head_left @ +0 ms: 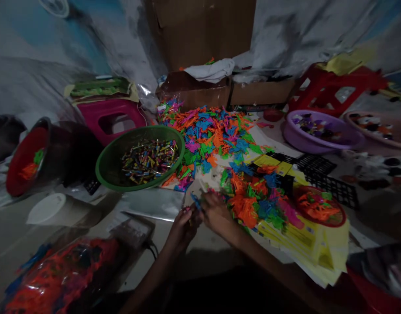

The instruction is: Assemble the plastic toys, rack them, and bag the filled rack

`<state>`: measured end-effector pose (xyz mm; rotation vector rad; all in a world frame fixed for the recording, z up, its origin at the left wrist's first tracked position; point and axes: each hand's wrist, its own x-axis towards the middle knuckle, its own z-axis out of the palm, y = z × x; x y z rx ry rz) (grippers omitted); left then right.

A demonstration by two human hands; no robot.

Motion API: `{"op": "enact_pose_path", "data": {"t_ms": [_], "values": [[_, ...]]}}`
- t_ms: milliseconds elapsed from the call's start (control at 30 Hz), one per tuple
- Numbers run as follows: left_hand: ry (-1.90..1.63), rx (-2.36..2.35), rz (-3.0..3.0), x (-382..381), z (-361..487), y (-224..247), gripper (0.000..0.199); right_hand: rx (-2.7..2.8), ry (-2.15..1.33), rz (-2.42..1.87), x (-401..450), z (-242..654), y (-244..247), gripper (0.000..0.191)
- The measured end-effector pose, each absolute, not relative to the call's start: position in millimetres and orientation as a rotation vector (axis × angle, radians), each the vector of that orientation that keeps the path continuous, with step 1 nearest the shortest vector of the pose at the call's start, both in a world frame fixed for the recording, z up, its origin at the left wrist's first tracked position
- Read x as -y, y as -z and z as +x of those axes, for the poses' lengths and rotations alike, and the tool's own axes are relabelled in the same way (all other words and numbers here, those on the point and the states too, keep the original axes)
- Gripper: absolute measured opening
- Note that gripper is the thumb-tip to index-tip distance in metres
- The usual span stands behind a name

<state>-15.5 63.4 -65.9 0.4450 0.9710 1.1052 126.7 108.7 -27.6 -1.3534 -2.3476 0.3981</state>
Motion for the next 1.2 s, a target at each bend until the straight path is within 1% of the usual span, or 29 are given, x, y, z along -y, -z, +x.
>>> {"op": "enact_pose_path", "data": {"t_ms": [67,133,200,267,333,367,400,500,567,633,667,767,867,1033,1200], "values": [[-1.112,-0.963,0.471,-61.0,-3.6,64.4,0.032,2.412,-0.546,-1.133,-82.0,133.0,33.1,0.026],[-1.119,-1.003,0.528,-56.8,6.7,63.1,0.031,2.297,-0.707,-1.04,-67.1,137.8,39.7,0.023],[-1.146,-1.077,0.656,-53.4,11.8,60.4,0.029,2.053,-0.778,-1.08,-59.5,139.4,46.5,0.018],[-1.178,-1.149,0.828,-52.2,10.6,55.2,0.028,1.735,-0.748,-1.197,-54.2,138.0,51.6,0.014],[-1.158,-1.183,1.005,-52.2,4.0,47.6,0.027,1.48,-0.788,-1.271,-49.1,136.7,52.7,0.032],[-1.12,-1.18,1.085,-52.2,-0.4,43.0,0.027,1.431,-0.894,-1.263,-46.8,137.4,51.5,0.041],[-1.067,-1.16,1.158,-51.8,-5.1,38.2,0.026,1.437,-1.055,-1.222,-44.9,139.4,49.2,0.043],[-0.862,-1.025,1.303,-48.8,-16.6,24.4,0.025,1.554,-1.586,-0.999,-42.0,151.2,39.9,0.031],[-0.702,-0.948,1.31,-45.9,-19.7,17.8,0.026,1.549,-1.717,-0.949,-42.1,159.2,35.3,0.033],[-0.628,-0.948,1.294,-43.1,-18.1,13.8,0.028,1.484,-1.65,-1.009,-43.3,163.6,34.0,0.033],[-0.651,-0.981,1.276,-41.8,-15.6,12.6,0.03,1.424,-1.575,-1.062,-44.0,164.2,34.5,0.032],[-0.859,-1.129,1.161,-37.9,-4.2,10.4,0.035,1.036,-1.31,-1.186,-45.4,161.0,37.0,0.027],[-0.947,-1.201,1.073,-32.8,8.4,8.8,0.042,0.727,-1.16,-1.153,-43.8,152.8,36.5,0.024],[-1.015,-1.205,1.026,-24.8,21.3,6.6,0.044,0.753,-1.203,-1.062,-37.5,137.5,32.6,0.026],[-1.059,-1.187,1.001,-23.7,23.4,7.7,0.039,0.886,-1.167,-1.152,-35.1,135.3,34.8,0.028]]}}
